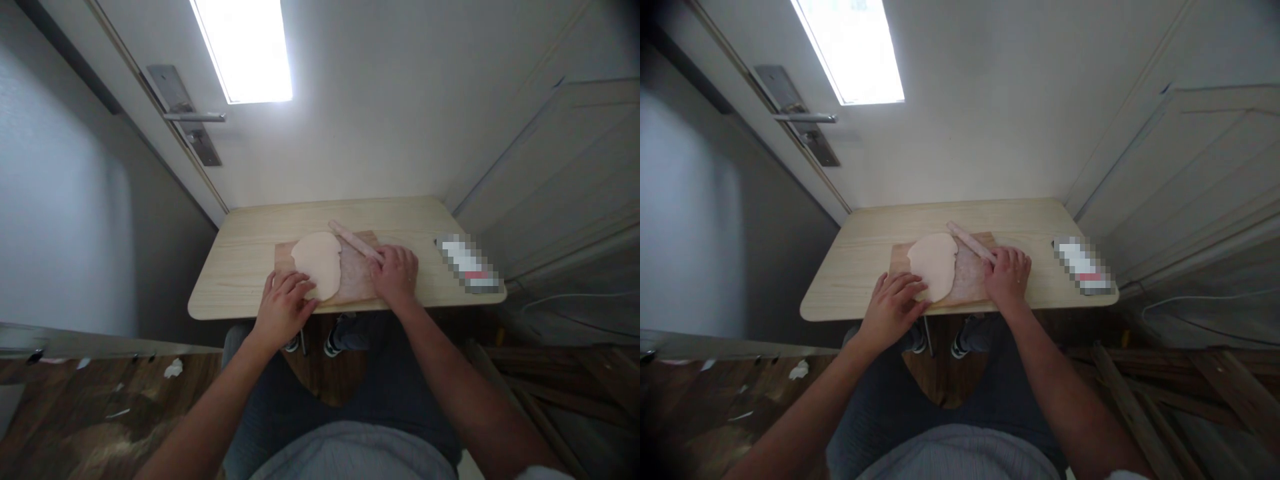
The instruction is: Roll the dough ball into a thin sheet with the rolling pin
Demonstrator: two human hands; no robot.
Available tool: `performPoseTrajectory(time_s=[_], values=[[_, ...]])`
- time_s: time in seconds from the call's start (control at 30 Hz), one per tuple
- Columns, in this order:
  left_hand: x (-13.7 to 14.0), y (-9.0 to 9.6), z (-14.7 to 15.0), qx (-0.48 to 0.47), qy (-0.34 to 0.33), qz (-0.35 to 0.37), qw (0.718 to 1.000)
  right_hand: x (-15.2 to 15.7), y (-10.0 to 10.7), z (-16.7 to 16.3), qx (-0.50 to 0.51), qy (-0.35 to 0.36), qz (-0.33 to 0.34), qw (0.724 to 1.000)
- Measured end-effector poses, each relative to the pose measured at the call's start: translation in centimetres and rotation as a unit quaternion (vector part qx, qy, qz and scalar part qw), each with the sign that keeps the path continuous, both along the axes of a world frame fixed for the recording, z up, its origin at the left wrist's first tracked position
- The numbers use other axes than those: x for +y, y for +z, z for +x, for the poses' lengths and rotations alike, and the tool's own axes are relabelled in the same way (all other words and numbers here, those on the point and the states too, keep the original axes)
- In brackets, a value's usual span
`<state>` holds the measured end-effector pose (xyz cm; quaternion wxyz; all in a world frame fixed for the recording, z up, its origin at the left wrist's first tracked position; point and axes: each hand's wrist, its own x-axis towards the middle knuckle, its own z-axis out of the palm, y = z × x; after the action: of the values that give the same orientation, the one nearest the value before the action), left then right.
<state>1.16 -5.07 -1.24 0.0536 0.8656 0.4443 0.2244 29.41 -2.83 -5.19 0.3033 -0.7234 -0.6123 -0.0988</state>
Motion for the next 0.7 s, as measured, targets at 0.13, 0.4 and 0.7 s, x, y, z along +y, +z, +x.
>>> performPoseTrajectory(time_s=[0.13, 0.4, 0.7], values=[[0.6, 0.4, 0.0, 0.014, -0.026, 0.007, 1.0, -0.1, -0.1, -0.4, -0.004, -0.004, 0.009, 1.0], [1.6, 0.6, 0.2, 0.037, -0.051, -0.001, 0.998, -0.3, 0.4, -0.9, -0.041, -0.007, -0.002, 0.999], [1.8, 0.1, 0.3, 0.056, -0.062, 0.056, 0.995, -0.6, 0.9, -1.4, -0.069, -0.048, -0.046, 0.995]])
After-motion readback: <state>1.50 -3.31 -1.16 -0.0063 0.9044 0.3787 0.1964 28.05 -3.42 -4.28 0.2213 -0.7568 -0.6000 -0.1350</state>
